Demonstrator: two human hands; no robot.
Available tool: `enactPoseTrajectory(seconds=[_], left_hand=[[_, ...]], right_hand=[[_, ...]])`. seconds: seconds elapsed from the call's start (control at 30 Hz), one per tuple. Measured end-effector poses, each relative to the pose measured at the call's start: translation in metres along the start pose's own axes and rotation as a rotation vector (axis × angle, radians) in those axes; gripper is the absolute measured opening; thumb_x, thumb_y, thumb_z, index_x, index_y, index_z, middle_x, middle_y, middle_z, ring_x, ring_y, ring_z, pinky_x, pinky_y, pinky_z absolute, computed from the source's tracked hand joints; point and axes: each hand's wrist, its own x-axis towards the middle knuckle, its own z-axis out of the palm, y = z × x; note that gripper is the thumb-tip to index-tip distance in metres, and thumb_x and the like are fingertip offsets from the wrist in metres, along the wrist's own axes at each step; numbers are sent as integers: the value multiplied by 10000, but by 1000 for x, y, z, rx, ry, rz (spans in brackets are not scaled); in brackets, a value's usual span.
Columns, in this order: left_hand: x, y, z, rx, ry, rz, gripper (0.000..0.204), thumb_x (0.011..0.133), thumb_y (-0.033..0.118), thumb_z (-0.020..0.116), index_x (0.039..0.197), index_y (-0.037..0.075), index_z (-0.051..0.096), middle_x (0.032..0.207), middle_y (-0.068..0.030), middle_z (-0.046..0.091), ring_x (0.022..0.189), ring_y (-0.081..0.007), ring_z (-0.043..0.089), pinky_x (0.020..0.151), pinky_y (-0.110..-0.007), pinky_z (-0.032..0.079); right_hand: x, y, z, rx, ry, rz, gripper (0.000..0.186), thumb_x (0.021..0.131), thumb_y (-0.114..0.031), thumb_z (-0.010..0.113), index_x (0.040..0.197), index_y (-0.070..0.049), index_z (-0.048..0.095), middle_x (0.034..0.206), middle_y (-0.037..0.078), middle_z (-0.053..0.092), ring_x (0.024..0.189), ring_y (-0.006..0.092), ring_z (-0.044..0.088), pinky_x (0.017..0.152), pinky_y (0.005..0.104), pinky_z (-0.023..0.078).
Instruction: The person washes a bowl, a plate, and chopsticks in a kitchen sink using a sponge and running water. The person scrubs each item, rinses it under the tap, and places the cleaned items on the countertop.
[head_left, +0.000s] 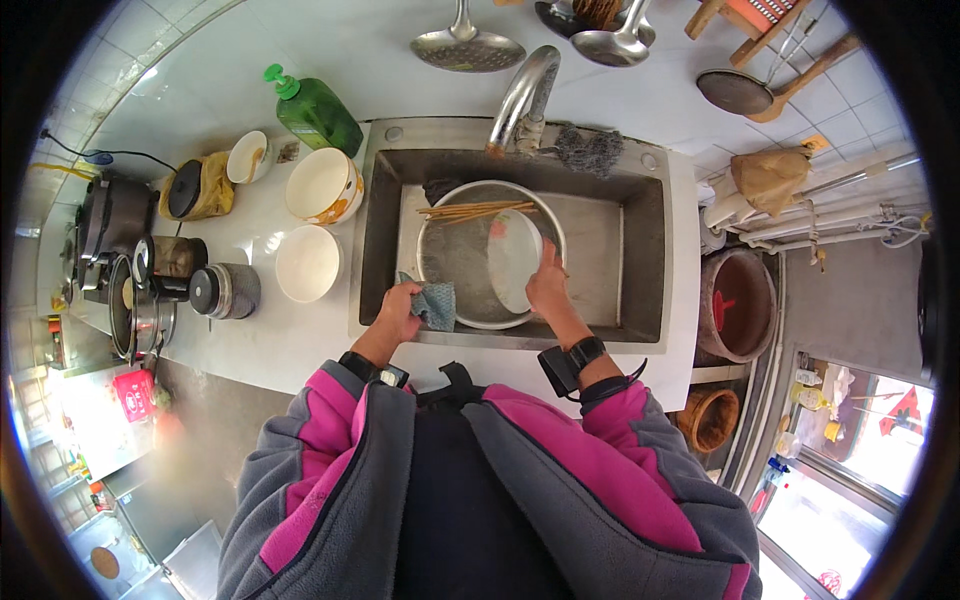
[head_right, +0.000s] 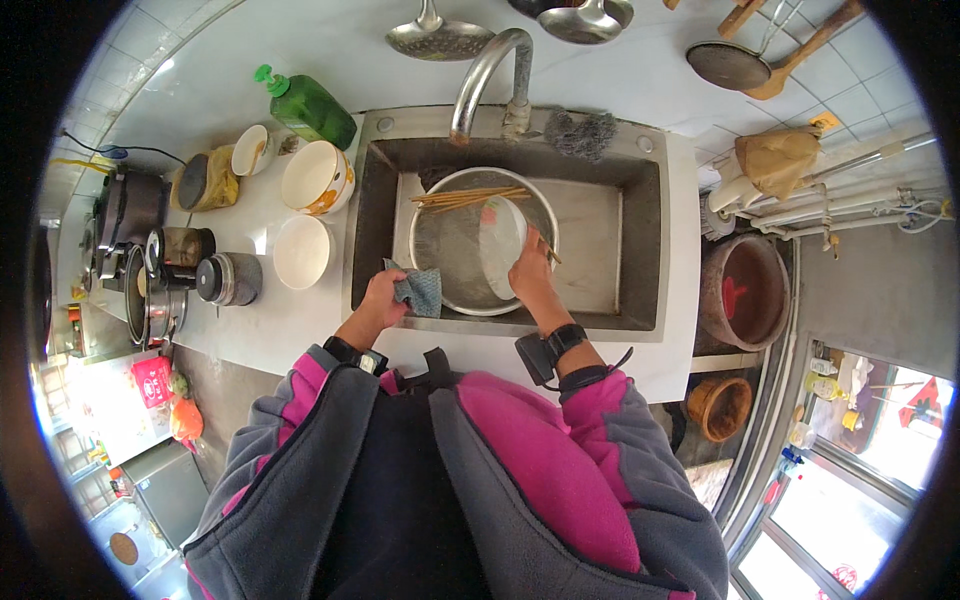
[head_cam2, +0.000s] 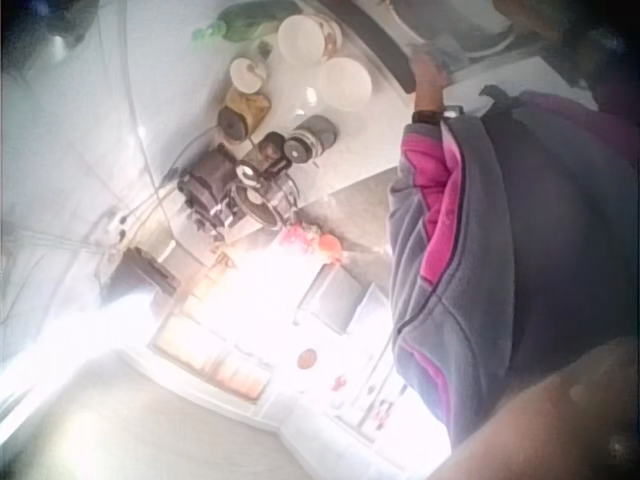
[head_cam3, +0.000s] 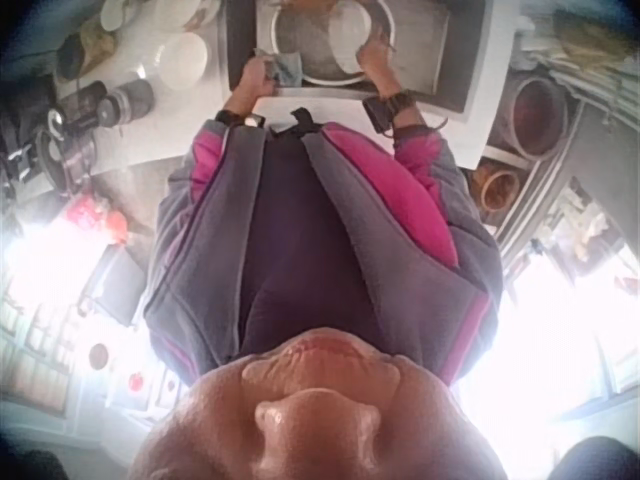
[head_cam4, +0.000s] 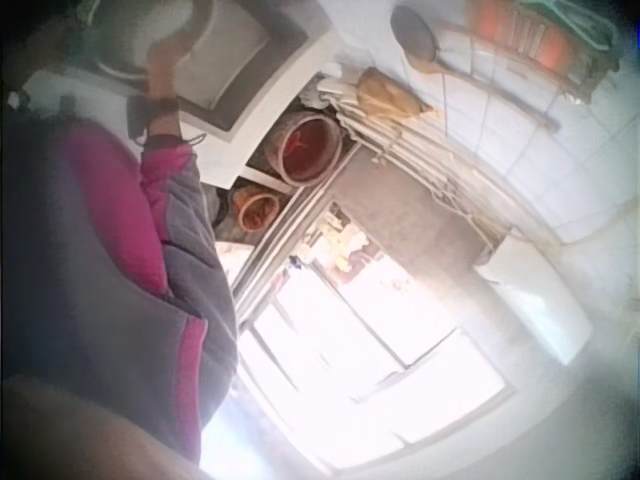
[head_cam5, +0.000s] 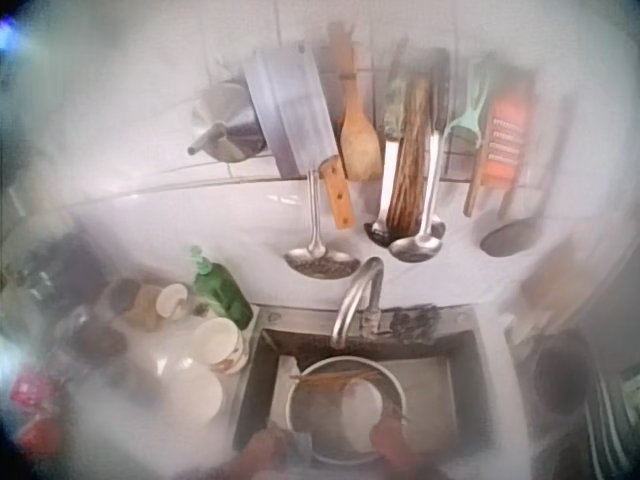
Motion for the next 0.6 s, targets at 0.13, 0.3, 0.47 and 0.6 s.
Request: enactPoseTrajectory(seconds=[0.13,0.3,0.47,0.6], left_hand=[[-11,2,13,-47,-3,20,180,800,160,517,951,77,569,930,-79,606,873,-246,589,797,-467,447],[-20,2,27,55,-62,104,217,815,203,519,994,94,577,988,-56,606,953,-236,566,892,-492,369],[-31,2,48,467,-101,370,315,825,230,532,1092,66,569,1066,-72,595,1020,-229,543,914,-447,362],[-36,6,81,861,-249,630,409,834,249,522,1163,5,520,1109,-154,578,1085,-283,512,959,-425,359]], right_hand=[[-16,9,-16,-58,79,-96,733,753,69,499,1395,-105,192,1127,280,425,927,486,543,772,503,499],[-32,6,-48,-57,169,-163,779,744,76,541,1403,-129,178,1142,236,408,892,455,558,757,491,502],[-43,-9,-76,417,164,70,688,746,93,449,1365,-79,201,1135,227,478,892,388,589,743,470,518],[-48,-3,-66,834,98,186,566,762,56,421,1303,-54,295,1094,194,544,902,290,597,641,402,534]])
